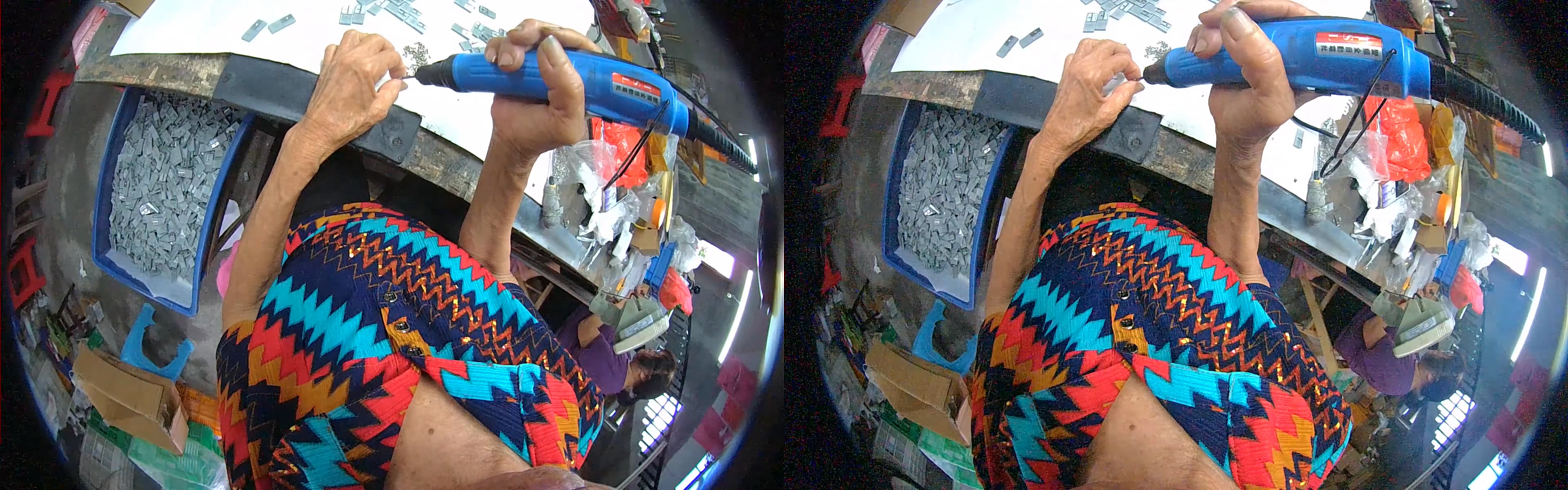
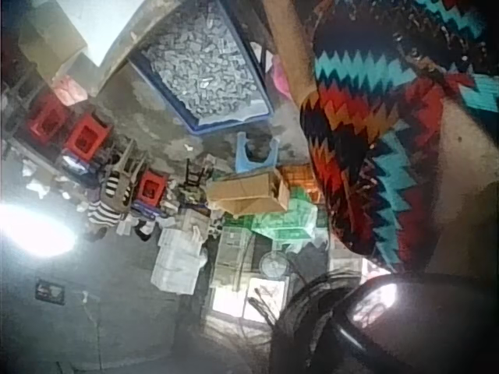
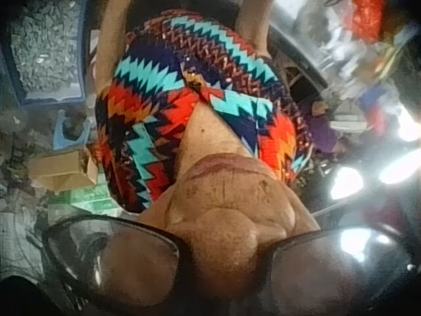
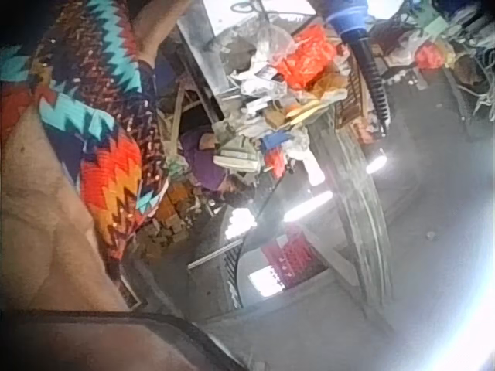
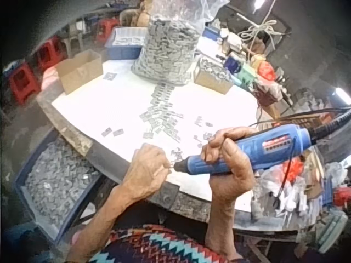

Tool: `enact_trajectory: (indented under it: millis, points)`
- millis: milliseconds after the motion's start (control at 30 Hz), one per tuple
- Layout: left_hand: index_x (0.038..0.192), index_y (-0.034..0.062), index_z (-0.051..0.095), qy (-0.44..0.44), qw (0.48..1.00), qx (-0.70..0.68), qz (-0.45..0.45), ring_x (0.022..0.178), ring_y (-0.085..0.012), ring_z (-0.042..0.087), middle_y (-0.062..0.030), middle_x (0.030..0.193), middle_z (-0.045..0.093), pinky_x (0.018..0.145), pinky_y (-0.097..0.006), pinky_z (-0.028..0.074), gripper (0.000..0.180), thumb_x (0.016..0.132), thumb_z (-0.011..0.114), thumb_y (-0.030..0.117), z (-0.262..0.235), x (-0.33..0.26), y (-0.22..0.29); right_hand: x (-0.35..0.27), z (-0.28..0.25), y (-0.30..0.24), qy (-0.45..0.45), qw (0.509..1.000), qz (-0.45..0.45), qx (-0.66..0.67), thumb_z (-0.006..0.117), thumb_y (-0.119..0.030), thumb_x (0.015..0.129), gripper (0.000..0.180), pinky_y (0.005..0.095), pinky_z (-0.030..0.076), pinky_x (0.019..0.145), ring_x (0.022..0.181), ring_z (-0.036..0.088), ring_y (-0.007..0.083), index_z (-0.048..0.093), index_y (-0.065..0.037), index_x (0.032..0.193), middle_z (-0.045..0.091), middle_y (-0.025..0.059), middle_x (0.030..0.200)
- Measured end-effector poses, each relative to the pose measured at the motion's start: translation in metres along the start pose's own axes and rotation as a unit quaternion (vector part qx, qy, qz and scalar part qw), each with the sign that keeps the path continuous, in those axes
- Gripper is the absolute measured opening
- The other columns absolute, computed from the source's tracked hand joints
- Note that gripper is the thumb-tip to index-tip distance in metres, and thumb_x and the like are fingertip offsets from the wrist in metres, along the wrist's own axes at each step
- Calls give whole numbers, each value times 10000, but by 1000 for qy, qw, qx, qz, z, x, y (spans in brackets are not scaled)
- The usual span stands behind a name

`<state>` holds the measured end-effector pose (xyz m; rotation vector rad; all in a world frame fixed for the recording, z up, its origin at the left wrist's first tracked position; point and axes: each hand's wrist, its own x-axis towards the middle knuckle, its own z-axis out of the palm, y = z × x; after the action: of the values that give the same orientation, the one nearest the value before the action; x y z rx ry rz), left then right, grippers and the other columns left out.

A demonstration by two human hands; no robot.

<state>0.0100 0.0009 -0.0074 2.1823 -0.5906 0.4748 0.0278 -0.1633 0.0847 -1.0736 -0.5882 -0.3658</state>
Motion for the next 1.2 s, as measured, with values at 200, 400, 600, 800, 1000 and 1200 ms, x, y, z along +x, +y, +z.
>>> enact_trajectory:
  millis: [200,400,600,800,1000,1200]
  points:
    - [800,72,586,-8,1000,8,-1,963,-225,475,-45,931,561,833,-387,341,114,726,639,141,-1,0,1,-1,3,1,7,1000,6,8,497,-53,719,215,397,434,587,589,552,216,541,14,919,586,197,767]
    - [800,72,584,-2,1000,10,6,975,-227,475,-47,932,564,832,-384,341,119,720,645,136,0,0,2,-1,2,2,2,1000,5,-8,496,-52,719,224,396,432,587,594,554,215,535,14,930,583,194,764]
    - [799,56,581,9,1000,2,5,952,-242,489,-63,916,569,852,-388,360,124,709,650,108,0,0,1,0,2,2,-4,1000,4,5,492,-50,721,220,394,430,585,594,551,216,531,18,926,579,192,758]
    - [803,52,583,5,1000,4,2,943,-244,498,-71,905,572,850,-390,369,126,710,647,107,-1,-1,0,0,0,4,-6,1000,11,6,493,-52,719,220,392,429,583,591,546,216,531,18,924,577,194,755]
    - [807,67,591,-4,1000,6,0,942,-233,496,-55,914,577,855,-393,357,117,718,643,123,-1,-1,1,0,1,3,-5,1000,1,-8,491,-53,720,216,392,432,585,582,544,209,534,19,920,580,194,749]
    - [797,82,595,-10,1000,2,8,941,-219,498,-36,895,589,824,-388,335,107,729,648,144,-1,0,1,-6,5,4,21,1000,3,-14,494,-60,724,212,394,438,590,583,545,205,533,16,918,582,192,756]
